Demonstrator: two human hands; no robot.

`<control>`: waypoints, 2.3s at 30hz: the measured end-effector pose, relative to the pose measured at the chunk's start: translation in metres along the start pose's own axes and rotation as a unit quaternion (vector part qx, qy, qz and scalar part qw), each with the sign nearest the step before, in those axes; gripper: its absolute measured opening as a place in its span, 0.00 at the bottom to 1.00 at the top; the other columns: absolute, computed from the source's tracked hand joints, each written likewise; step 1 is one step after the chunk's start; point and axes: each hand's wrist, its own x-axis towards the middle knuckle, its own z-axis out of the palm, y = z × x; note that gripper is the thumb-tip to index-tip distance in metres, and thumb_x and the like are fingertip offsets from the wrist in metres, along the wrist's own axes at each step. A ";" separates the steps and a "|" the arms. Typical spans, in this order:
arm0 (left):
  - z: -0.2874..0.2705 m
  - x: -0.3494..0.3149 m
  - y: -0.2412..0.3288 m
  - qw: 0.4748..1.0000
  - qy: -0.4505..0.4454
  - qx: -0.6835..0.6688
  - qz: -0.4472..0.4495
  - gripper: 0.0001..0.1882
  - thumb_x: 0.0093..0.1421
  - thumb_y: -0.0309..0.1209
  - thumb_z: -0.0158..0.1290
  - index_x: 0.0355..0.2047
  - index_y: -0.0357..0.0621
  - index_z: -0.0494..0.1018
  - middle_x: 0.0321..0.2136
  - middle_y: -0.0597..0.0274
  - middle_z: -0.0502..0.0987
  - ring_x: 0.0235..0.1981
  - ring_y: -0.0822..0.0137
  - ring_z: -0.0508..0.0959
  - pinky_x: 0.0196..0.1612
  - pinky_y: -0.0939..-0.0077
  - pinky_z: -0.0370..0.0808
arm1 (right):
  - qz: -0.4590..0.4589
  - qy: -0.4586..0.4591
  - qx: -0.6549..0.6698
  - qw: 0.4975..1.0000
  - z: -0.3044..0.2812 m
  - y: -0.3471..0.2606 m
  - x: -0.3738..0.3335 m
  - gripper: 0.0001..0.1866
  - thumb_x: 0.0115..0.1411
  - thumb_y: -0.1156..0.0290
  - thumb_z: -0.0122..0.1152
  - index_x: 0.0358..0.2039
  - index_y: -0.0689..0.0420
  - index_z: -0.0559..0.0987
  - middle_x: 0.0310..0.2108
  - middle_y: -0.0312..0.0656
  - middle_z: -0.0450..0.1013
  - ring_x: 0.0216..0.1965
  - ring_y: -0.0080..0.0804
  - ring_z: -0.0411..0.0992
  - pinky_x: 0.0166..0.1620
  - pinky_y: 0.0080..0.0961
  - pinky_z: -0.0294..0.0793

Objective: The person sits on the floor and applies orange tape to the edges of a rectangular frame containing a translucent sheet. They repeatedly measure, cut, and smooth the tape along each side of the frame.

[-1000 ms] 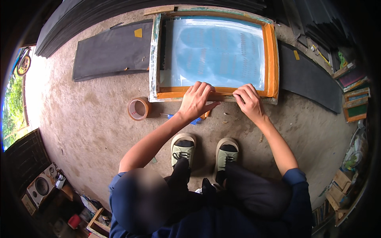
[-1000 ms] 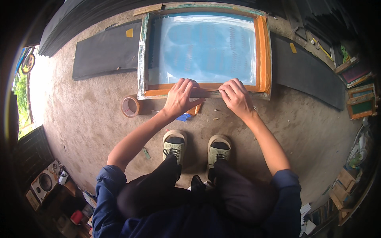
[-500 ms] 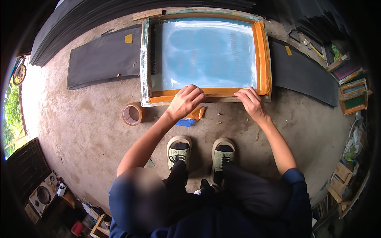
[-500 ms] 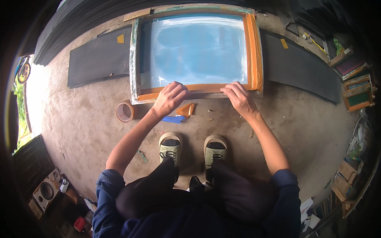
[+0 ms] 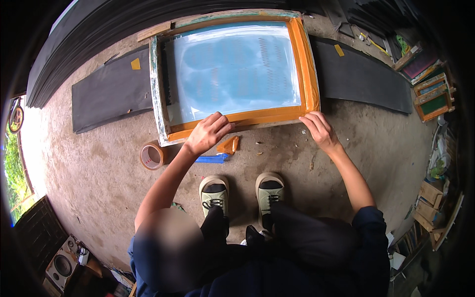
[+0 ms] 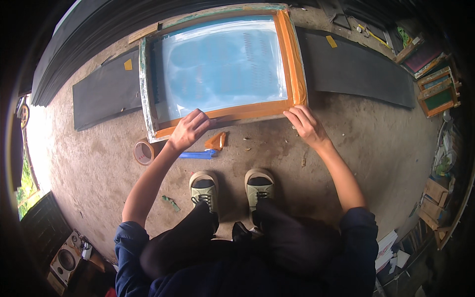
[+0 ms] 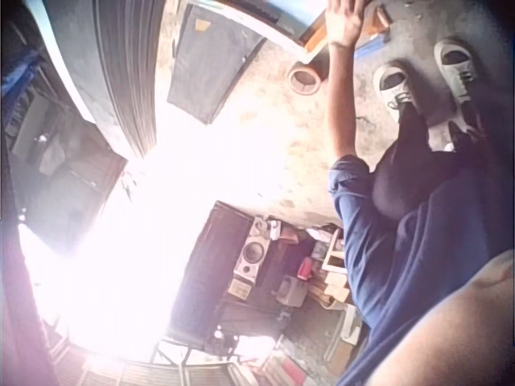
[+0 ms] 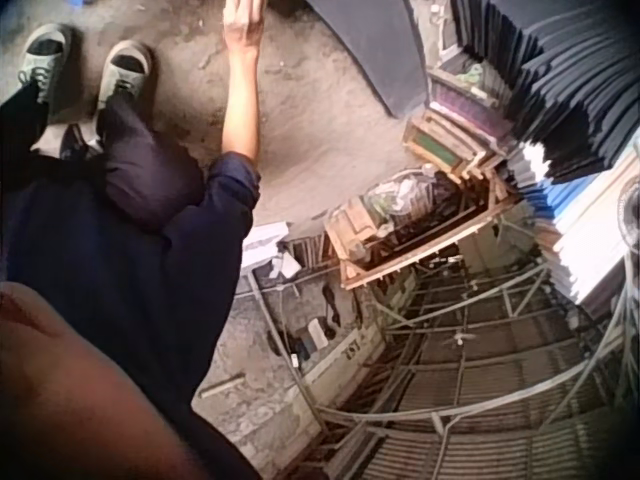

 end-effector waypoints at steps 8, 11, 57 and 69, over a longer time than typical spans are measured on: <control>-0.001 0.000 -0.001 1.000 -0.008 -0.013 -0.003 0.15 0.43 0.24 0.53 0.35 0.42 0.72 0.26 0.64 0.67 0.31 0.66 0.70 0.32 0.75 0.73 | 0.037 -0.027 0.062 0.997 -0.013 0.023 0.007 0.18 0.47 0.83 0.57 0.40 0.58 0.74 0.39 0.36 0.70 0.44 0.32 0.67 0.47 0.29 0.67; 0.001 0.001 -0.001 1.000 -0.002 -0.011 -0.004 0.15 0.43 0.25 0.53 0.35 0.42 0.72 0.26 0.64 0.67 0.31 0.66 0.70 0.32 0.75 0.73 | 0.005 -0.063 0.081 0.995 -0.015 0.037 0.008 0.17 0.46 0.82 0.58 0.39 0.57 0.75 0.38 0.36 0.71 0.44 0.31 0.67 0.47 0.29 0.66; 0.074 0.149 0.024 0.868 -0.200 -0.438 -0.121 0.25 0.65 0.43 0.34 0.56 0.40 0.61 0.51 0.51 0.67 0.53 0.57 0.66 0.58 0.66 0.60 | 0.508 0.243 0.411 0.717 0.041 -0.009 -0.037 0.15 0.64 0.70 0.46 0.48 0.62 0.71 0.46 0.40 0.70 0.46 0.22 0.67 0.50 0.19 0.66; 0.105 0.132 0.076 0.985 -0.167 0.023 0.042 0.44 0.48 0.60 0.48 0.63 0.68 0.44 0.60 0.60 0.52 0.59 0.64 0.57 0.60 0.56 0.54 | 0.547 0.302 0.457 0.633 0.060 -0.011 -0.040 0.14 0.62 0.73 0.49 0.47 0.64 0.72 0.46 0.41 0.71 0.45 0.21 0.68 0.50 0.18 0.65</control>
